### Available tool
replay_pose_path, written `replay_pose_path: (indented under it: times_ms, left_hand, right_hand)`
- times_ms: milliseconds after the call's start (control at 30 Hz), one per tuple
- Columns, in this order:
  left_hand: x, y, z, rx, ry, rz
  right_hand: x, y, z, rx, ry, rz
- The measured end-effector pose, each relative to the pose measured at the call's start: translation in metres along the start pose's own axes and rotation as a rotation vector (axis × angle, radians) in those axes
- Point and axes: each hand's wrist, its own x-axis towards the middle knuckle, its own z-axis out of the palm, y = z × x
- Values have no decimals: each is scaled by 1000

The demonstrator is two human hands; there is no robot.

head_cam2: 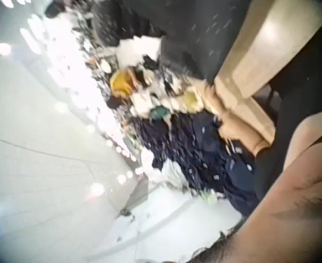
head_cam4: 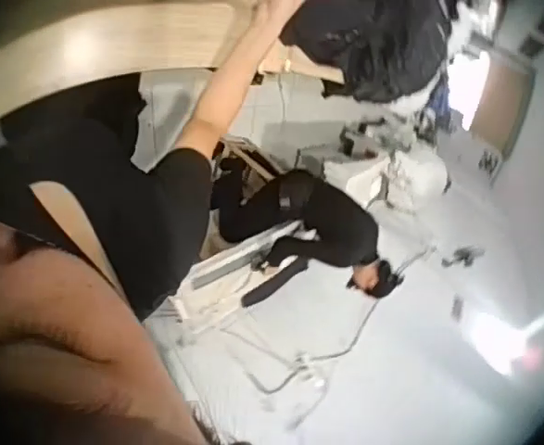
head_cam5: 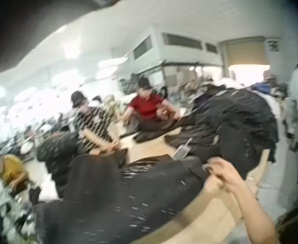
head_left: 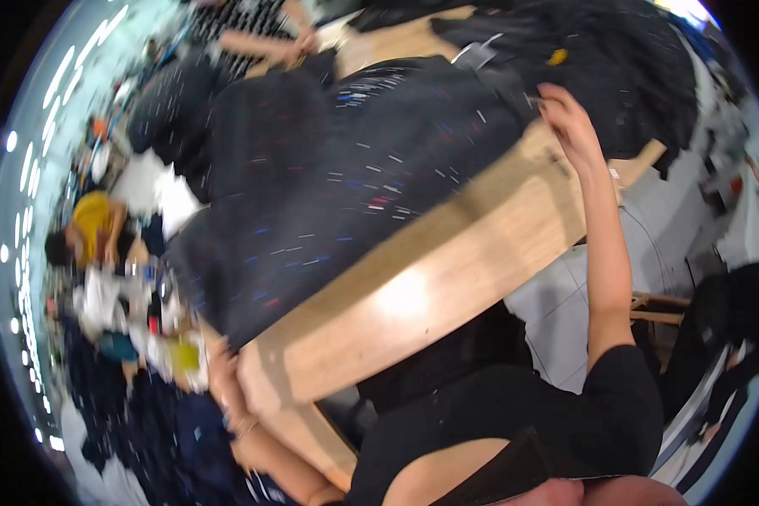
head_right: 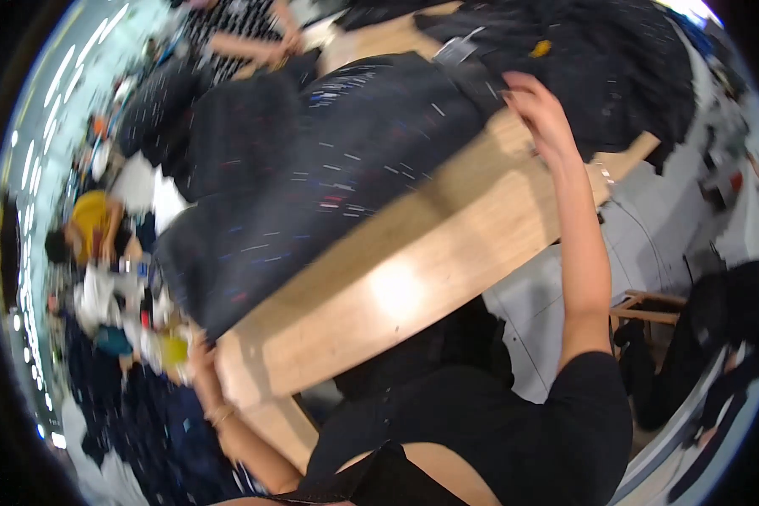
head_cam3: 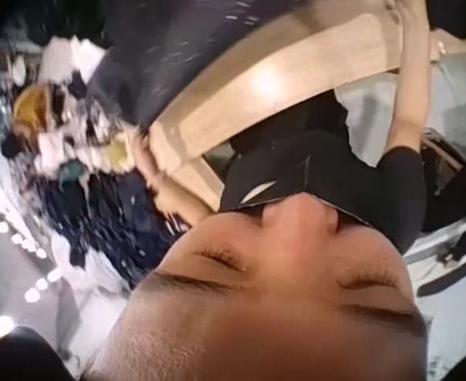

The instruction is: Folding and inspecting black hoodies with paint splatter designs on a workbench in a garment factory.

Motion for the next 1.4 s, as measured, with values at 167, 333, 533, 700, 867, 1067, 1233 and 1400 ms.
replay_pose_path:
  times_ms: [167, 333, 533, 700, 867, 1067, 1233, 1400]
  left_hand:
    - [-51, -12, 93, -219, -57, -335]
    - [-60, -8, 92, -190, -61, -411]
    - [-62, -20, 106, -184, 44, -380]
    - [-61, -25, 104, -154, 10, -421]
    - [-59, -26, 105, -161, 43, -409]
    - [-72, -14, 90, -246, 14, -442]
    - [-83, -27, 85, 162, -57, -266]
    - [-82, -16, 83, 106, -44, -350]
  right_hand:
    - [-62, 135, -72, -252, -31, 313]
    - [-44, 113, -32, -589, 66, 482]
    - [-33, 116, -35, -758, -29, 629]
    - [-36, 109, -38, -816, 45, 703]
    - [-30, 116, -38, -695, -65, 792]
    - [-57, 84, -35, -484, 139, 341]
    - [-74, 131, -110, -873, -109, 357]
    - [-65, 116, -71, -908, -105, 567]
